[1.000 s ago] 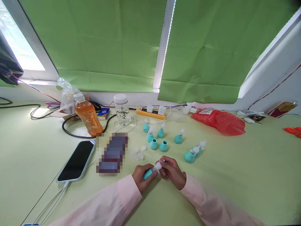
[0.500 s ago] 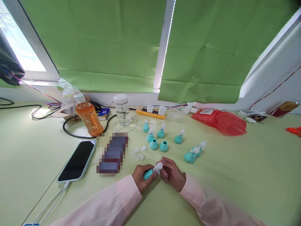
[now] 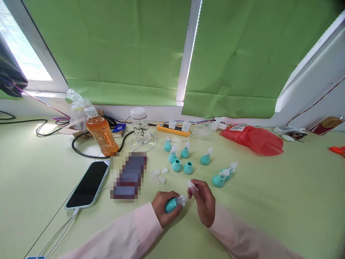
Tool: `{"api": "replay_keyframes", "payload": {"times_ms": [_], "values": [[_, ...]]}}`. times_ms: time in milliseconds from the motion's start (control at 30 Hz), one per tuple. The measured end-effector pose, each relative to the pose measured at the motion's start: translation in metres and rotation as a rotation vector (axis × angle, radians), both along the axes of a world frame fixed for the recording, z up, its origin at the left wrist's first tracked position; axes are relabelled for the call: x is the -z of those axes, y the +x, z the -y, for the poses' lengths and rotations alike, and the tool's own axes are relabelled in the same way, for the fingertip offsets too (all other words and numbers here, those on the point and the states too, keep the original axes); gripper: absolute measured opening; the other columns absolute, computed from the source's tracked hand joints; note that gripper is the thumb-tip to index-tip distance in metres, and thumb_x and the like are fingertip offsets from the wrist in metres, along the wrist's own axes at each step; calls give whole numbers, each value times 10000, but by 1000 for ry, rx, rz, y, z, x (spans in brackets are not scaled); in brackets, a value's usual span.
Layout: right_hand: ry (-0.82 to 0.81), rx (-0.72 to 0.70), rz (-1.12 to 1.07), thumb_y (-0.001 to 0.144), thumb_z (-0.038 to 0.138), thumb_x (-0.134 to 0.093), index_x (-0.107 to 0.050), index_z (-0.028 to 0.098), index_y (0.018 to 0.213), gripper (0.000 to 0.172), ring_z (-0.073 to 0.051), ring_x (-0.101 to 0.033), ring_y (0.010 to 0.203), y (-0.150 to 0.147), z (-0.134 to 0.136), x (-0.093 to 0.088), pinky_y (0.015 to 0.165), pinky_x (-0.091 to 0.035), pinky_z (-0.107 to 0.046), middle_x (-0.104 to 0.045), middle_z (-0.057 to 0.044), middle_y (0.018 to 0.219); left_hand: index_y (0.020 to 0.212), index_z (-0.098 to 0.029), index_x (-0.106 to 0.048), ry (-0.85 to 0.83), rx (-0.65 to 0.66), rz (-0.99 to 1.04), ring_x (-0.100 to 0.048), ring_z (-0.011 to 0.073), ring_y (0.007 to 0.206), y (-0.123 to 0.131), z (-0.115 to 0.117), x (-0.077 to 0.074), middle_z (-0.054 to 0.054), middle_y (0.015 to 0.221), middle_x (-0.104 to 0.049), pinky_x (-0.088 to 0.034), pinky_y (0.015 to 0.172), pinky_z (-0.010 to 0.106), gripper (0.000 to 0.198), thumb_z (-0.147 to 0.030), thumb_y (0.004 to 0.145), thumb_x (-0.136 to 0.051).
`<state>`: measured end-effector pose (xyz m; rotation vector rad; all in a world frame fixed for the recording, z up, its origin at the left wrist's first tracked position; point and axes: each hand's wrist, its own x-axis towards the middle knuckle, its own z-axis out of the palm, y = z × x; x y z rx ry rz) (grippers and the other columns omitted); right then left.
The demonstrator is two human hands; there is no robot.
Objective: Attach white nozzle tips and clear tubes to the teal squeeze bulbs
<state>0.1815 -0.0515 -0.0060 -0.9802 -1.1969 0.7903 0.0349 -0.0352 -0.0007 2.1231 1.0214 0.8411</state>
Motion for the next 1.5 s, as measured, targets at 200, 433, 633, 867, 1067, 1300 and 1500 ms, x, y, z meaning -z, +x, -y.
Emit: {"api": "replay_keyframes", "payload": {"times_ms": [200, 433, 633, 867, 1067, 1300, 1500], "values": [[511, 35, 277, 760, 75, -425, -380, 300, 995, 329, -159, -495, 743, 4, 0, 2, 647, -408, -357, -540, -7, 825, 745, -136, -566, 100, 17, 18, -513, 137, 523, 0, 3, -1, 36, 595, -586, -387, 523, 242, 204, -298, 687, -456], [202, -178, 1027, 781, 94, -332, -396, 227, 1158, 404, -229, -373, 1029, 9, -19, -2, 824, -336, -418, -456, -75, 1154, 743, -151, -567, 117, 3, 7, -534, 138, 542, 0, 2, -1, 27, 598, -595, -401, 546, 235, 195, -297, 690, -449], [206, -141, 814, 809, 114, -275, -473, 205, 1057, 330, -189, -442, 958, 9, -13, -2, 806, -366, -355, -517, -74, 1026, 720, -140, -571, 17, -80, -35, -512, 116, 506, 1, -5, -3, 9, 577, -586, -384, 511, 211, 195, -297, 698, -458], [-7, -350, 630, 775, 298, -445, -465, 182, 1003, 257, -122, -498, 656, 8, -5, -10, 607, -410, -224, -542, -12, 758, 754, -142, -583, -21, 14, 27, -540, 113, 517, 0, -8, -5, 8, 616, -617, -390, 502, 196, 182, -260, 695, -456], [-109, -344, 589, 779, 324, -431, -480, 172, 809, 163, -91, -440, 538, 4, -7, -4, 501, -361, -195, -479, 26, 601, 774, -140, -586, 7, 17, -21, -563, 137, 539, 0, -6, -2, 23, 619, -626, -408, 515, 211, 187, -242, 664, -474], [-79, -221, 562, 755, 308, -454, -469, 174, 760, 135, -92, -403, 521, 3, -3, -4, 475, -326, -195, -431, 31, 574, 757, -142, -580, -19, -19, -32, -556, 141, 580, 1, -5, -3, 34, 648, -621, -403, 545, 221, 215, -309, 702, -458], [-132, -324, 608, 755, 329, -453, -387, 179, 580, 239, -69, -292, 424, 4, -6, 1, 427, -228, -199, -295, 70, 459, 784, -140, -543, 63, 176, -94, -531, 149, 564, -1, -8, 5, 35, 641, -589, -359, 510, 225, 262, -352, 751, -392]]}}
